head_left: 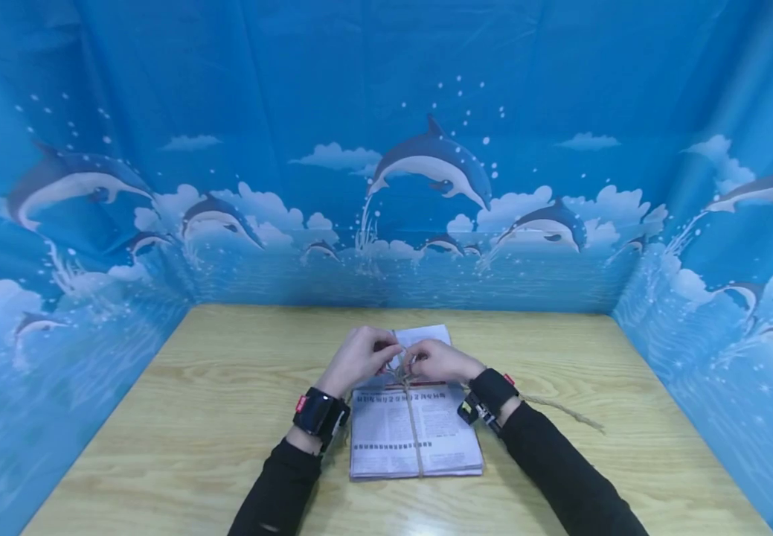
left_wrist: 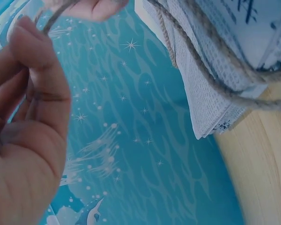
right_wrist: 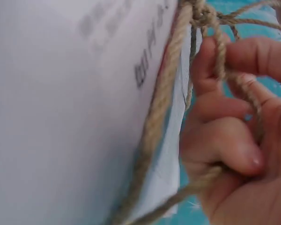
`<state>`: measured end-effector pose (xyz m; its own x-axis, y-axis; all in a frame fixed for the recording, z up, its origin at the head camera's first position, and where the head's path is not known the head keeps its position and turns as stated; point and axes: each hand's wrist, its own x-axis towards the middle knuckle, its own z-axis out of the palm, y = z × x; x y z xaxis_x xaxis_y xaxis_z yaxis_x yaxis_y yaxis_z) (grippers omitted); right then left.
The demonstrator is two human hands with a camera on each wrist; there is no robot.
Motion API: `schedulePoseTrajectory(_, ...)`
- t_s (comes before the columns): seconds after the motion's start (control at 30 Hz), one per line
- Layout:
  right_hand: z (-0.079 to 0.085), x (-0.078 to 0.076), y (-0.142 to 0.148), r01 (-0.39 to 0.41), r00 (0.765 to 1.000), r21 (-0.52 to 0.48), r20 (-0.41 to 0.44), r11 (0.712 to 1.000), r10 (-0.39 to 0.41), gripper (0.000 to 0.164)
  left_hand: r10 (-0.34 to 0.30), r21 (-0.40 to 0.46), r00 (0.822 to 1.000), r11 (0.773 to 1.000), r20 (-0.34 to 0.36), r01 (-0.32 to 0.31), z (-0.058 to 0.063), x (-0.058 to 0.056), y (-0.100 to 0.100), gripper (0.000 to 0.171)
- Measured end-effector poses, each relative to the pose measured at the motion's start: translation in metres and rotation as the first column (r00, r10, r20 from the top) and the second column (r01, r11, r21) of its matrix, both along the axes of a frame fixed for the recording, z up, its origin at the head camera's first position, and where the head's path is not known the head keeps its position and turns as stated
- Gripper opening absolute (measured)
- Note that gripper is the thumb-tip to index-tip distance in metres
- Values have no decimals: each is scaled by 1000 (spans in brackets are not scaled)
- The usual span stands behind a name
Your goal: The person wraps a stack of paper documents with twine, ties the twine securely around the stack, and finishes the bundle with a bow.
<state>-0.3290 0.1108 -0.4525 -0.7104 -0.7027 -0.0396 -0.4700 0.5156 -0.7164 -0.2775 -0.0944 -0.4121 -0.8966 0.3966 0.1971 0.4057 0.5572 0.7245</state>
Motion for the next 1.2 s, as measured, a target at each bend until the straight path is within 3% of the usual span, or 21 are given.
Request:
schedulePoseTrajectory(0.13, -1, -3, 5, 54, 974, -59, 221, 997, -39, 25, -71, -59, 997, 996, 19, 72, -1, -1, 0, 19)
schedulePoseTrajectory(0.23, 1, -4, 7, 111, 932, -79, 355, 991, -76, 30, -119, -61, 990, 990, 78, 124, -2, -1, 0, 21)
schedulePoseTrajectory(0.33, 3, -3, 6, 200, 890, -97, 433, 975, -140, 31, -133, -57, 983, 988, 128, 141, -2, -1, 1, 24)
schedulePoseTrajectory(0.4, 3, -3, 5, 252, 885, -99, 426, 963, -188, 28, -118, -70, 982, 989, 147, 129, -2, -1, 1, 28)
schedulePoseTrajectory(0.5, 2, -3, 4, 294, 896, -98, 373, 951, -239, 16, -90, -115, 987, 988, 132, 105, -4, -2, 2, 33)
schedulePoseTrajectory(0.63, 1, -4, 4, 301, 890, -110, 389, 947, -238, 14, -34, -202, 993, 978, 109, 56, -8, 0, 3, 22)
schedulePoseTrajectory(0.73, 1, -5, 5, 292, 879, -112, 423, 950, -220, 16, 18, -274, 991, 962, 130, 19, -11, 2, 6, 19)
schedulePoseTrajectory(0.83, 0, -7, 7, 255, 899, -104, 391, 961, -196, 16, 57, -332, 987, 943, 153, -4, -16, 4, 11, 28)
schedulePoseTrajectory(0.9, -1, -9, 8, 209, 931, -87, 321, 974, -172, 13, 65, -356, 985, 934, 161, -3, -19, 6, 15, 35)
schedulePoseTrajectory(1.0, -2, -12, 7, 144, 973, -44, 189, 989, -134, 11, 51, -379, 984, 925, 169, 18, -25, 8, 19, 44)
schedulePoseTrajectory(1.07, -2, -15, 5, 124, 988, -8, 95, 992, -123, 10, 11, -405, 988, 913, 152, 52, -27, 9, 20, 45)
schedulePoseTrajectory(1.13, -2, -17, 4, 155, 986, -1, 67, 988, -155, 10, -42, -456, 992, 885, 119, 93, -28, 9, 21, 43)
schedulePoseTrajectory(1.2, -2, -19, 3, 233, 968, -8, 95, 972, -231, 11, -92, -513, 992, 850, 87, 124, -28, 10, 22, 39)
